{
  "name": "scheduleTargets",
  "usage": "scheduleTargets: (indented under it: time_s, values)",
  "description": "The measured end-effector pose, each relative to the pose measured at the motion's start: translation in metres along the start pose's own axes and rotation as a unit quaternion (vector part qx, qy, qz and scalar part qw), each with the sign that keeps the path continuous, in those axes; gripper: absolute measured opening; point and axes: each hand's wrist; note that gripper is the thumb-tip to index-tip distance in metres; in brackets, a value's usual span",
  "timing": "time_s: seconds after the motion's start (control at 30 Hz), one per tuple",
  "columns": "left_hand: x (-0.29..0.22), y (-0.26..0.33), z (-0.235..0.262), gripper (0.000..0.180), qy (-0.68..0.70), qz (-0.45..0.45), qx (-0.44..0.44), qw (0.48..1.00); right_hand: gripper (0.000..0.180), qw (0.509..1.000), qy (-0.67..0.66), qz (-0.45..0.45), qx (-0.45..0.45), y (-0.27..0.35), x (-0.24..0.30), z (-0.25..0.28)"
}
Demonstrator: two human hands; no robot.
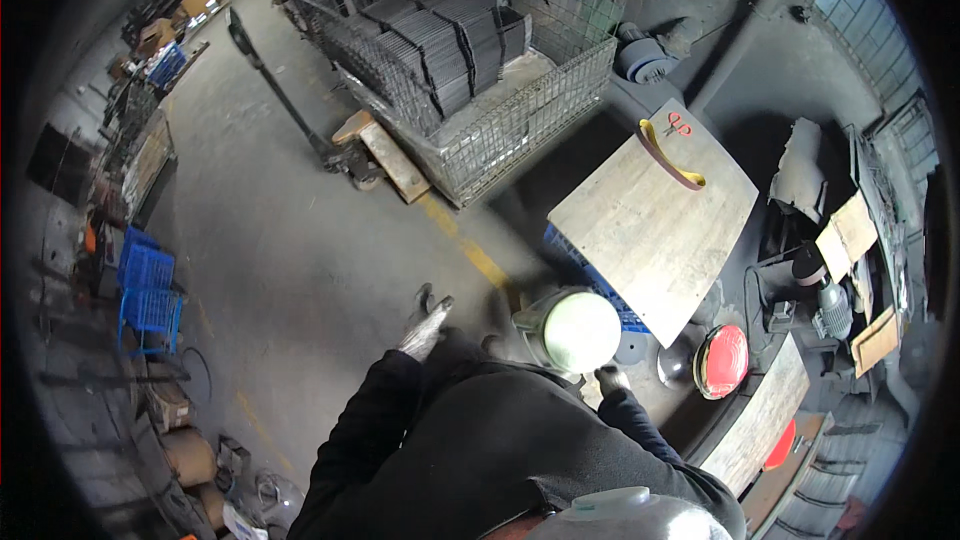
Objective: Straighten the wires of metal grids by hand and stack them into a metal crate.
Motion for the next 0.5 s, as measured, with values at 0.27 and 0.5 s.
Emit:
scheduleTargets:
  time_s: [0.27,0.5]
  values:
    - [-0.13,-0.185,0.053,0.085,-0.064,-0.014,0.16,0.985,0.044,0.938,-0.212,-0.26,-0.089,-0.215,0.044,0.122]
    - [-0.241,-0.306,0.04,0.059,-0.082,-0.041,0.223,0.97,0.052,0.962,-0.169,-0.192,0.092,-0.313,0.16,0.276]
Point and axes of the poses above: each hand's wrist, its own y-axis away from the middle knuckle, its own z-axis out of the back of the hand, x = y × z, and after that the axes turned 13 degrees about z, right-handed
